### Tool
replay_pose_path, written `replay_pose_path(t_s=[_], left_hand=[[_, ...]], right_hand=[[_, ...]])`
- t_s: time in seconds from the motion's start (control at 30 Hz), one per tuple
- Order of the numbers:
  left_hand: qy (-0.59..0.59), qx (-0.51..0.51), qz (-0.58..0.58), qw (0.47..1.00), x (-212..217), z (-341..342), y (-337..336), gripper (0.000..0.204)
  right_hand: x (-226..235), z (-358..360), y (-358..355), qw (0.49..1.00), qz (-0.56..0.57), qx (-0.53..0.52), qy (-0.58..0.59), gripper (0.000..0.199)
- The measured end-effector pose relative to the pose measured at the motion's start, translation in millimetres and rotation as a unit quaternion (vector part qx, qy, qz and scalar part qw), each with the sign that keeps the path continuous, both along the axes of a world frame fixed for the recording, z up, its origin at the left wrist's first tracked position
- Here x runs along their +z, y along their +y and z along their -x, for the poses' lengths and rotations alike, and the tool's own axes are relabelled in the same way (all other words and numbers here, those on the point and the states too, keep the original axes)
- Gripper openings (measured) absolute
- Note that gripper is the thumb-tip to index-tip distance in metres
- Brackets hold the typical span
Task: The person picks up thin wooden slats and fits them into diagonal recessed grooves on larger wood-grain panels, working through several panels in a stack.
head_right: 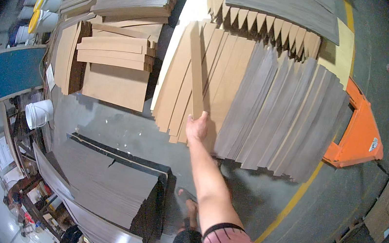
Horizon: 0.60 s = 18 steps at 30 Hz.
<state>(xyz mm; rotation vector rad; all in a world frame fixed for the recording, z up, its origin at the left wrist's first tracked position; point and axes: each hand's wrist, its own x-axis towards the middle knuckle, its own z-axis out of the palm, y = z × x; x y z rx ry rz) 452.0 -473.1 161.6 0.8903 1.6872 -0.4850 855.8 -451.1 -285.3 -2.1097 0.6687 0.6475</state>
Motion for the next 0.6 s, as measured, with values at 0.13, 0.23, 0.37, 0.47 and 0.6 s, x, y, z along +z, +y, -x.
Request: replay_pose_path(t_s=[0.13,0.23,0.37,0.47,0.6], left_hand=[[0.048,0.006,-0.028,0.998,4.2,54.6,-28.5,0.069],[0.081,0.066,-0.003,0.995,5.5,86.5,-57.9,0.067],[0.086,0.137,0.034,0.986,2.7,112.3,-108.6,0.064],[0.080,0.175,0.049,0.980,-3.5,124.8,-138.8,0.061],[0.066,0.207,0.041,0.975,-6.9,123.1,-147.8,0.051]], right_hand=[[-28.2,16.5,51.5,0.990,0.126,0.029,0.061,0.060],[-35.4,21.4,63.5,0.980,0.191,0.048,0.031,0.064],[-38.8,10.7,47.8,0.976,0.217,0.029,0.006,0.069],[-22.3,-1.7,44.2,0.979,0.196,0.019,0.048,0.075],[-15.4,5.8,40.4,0.973,0.181,0.117,0.086,0.071]])
